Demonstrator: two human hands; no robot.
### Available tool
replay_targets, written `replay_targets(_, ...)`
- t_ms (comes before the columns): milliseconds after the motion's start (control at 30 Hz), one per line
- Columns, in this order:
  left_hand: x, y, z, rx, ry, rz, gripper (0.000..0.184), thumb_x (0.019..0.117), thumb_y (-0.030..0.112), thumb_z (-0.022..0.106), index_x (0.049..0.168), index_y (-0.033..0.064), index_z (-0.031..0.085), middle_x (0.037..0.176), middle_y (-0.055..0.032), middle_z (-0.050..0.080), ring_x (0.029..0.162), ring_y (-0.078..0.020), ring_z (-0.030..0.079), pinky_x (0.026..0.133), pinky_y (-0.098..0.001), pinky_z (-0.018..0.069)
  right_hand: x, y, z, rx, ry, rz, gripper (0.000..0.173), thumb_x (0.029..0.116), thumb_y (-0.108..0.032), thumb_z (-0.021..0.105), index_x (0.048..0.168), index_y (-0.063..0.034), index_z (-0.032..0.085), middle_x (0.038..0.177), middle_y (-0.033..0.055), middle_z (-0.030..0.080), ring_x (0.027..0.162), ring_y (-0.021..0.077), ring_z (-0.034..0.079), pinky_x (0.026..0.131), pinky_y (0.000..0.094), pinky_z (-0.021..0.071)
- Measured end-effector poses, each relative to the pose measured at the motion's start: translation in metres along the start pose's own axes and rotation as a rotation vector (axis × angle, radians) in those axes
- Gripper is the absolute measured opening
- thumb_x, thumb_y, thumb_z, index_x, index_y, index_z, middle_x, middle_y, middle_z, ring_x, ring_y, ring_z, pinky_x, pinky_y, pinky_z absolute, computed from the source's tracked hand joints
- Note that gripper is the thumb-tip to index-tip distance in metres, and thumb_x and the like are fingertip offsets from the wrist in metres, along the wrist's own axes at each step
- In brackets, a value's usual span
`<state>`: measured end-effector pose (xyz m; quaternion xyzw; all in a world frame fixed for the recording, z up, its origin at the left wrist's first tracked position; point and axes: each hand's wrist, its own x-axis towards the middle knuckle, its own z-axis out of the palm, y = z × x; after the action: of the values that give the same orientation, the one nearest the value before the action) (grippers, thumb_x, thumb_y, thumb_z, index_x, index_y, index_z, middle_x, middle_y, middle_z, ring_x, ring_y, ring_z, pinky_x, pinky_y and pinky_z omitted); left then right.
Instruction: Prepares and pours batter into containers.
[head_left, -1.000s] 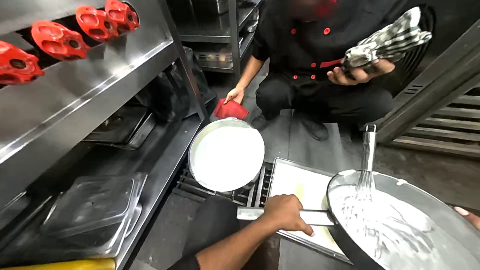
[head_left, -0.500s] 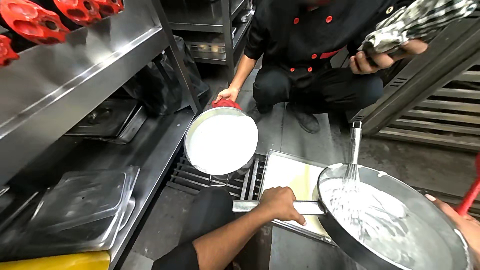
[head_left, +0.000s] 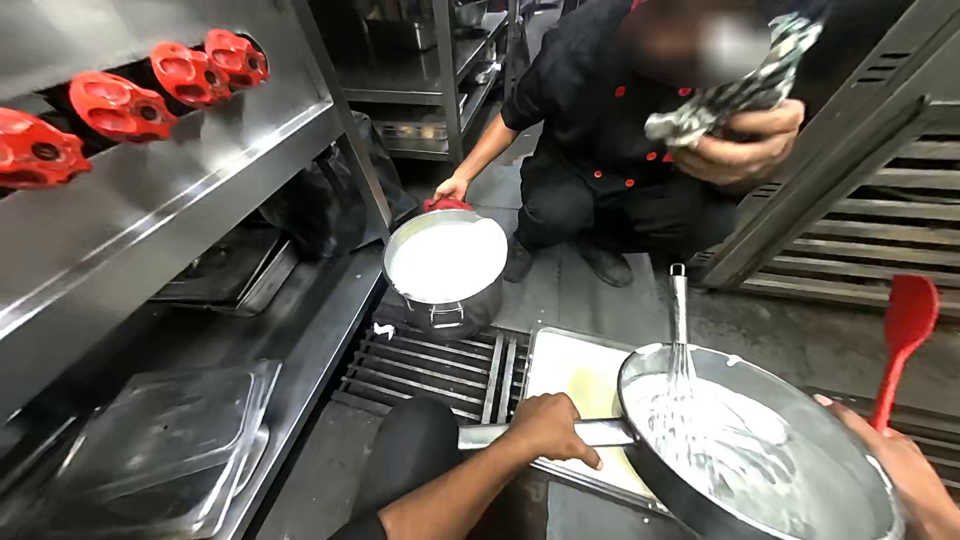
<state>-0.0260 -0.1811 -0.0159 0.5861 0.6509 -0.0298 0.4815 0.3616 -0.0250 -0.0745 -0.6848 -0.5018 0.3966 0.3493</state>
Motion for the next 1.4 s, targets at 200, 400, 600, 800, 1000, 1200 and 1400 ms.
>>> replay_targets(200,0.001,-0.002,0.001,-0.003,0.004,-0.017,0.050,0.0879,0.047,0.078,0.100,0.0003,0.069,0.089,-0.0150,0.071,0.084,-0.0304,0.068,0.080,-0.0576,0.0528,0.002,-0.001,0.007,-0.006,0.003,0.021,0.033,0.1031,-0.040,0.058,0.091,-0.0090,0.063,0.070,-0.0045,0.060,0.061,0.0027,0.058,0.058,0.0261,0.0509)
replay_targets(400,0.006,-0.002,0.002,-0.004,-0.007,-0.015,0.050,0.0885,0.048,0.078,0.100,0.0003,0.069,0.089,-0.0150,0.070,0.084,-0.0307,0.068,0.081,-0.0576,0.0526,0.005,0.001,0.006,-0.024,0.002,0.020,0.034,0.1029,-0.040,0.058,0.092,-0.0078,0.065,0.071,-0.0030,0.061,0.062,0.0041,0.059,0.060,0.0282,0.0515)
replay_targets(600,0.008,-0.001,0.004,0.000,-0.011,-0.023,0.050,0.0881,0.047,0.078,0.100,-0.0002,0.069,0.091,-0.0159,0.071,0.086,-0.0316,0.069,0.081,-0.0581,0.0527,0.008,0.007,0.006,0.020,0.011,0.020,0.029,0.1032,-0.035,0.059,0.089,-0.0105,0.061,0.066,-0.0081,0.057,0.057,-0.0006,0.056,0.056,0.0218,0.0496)
replay_targets(800,0.012,-0.002,0.002,0.014,-0.008,-0.010,0.052,0.0889,0.048,0.077,0.102,-0.0018,0.069,0.094,-0.0189,0.071,0.090,-0.0346,0.069,0.083,-0.0600,0.0522,0.013,0.008,0.008,0.032,0.023,0.000,0.030,0.1008,-0.034,0.062,0.081,-0.0118,0.059,0.061,-0.0074,0.056,0.053,0.0022,0.054,0.053,0.0248,0.0482)
replay_targets(1000,0.009,-0.002,-0.003,-0.010,0.009,-0.045,0.054,0.0884,0.047,0.079,0.112,-0.0006,0.070,0.103,-0.0214,0.071,0.095,-0.0372,0.069,0.087,-0.0626,0.0527,-0.002,-0.019,0.018,-0.002,0.043,0.054,0.033,0.1063,-0.027,0.057,0.088,0.0000,0.061,0.069,0.0024,0.054,0.060,0.0086,0.051,0.060,0.0302,0.0457)
replay_targets(1200,0.013,-0.003,0.000,0.014,0.013,-0.055,0.054,0.0853,0.052,0.080,0.102,0.0014,0.069,0.091,-0.0158,0.070,0.084,-0.0320,0.068,0.080,-0.0576,0.0539,0.006,-0.013,0.019,0.082,0.032,0.032,0.033,0.1049,-0.028,0.060,0.082,-0.0043,0.063,0.061,0.0008,0.055,0.051,0.0079,0.051,0.050,0.0280,0.0453)
replay_targets(1400,0.010,-0.002,0.002,0.029,-0.015,-0.053,0.056,0.0879,0.053,0.078,0.108,0.0004,0.071,0.095,-0.0191,0.073,0.091,-0.0351,0.071,0.085,-0.0595,0.0543,0.003,-0.008,0.018,0.084,0.037,-0.031,0.027,0.1033,-0.020,0.060,0.080,-0.0051,0.061,0.063,-0.0028,0.055,0.055,0.0048,0.052,0.056,0.0255,0.0467)
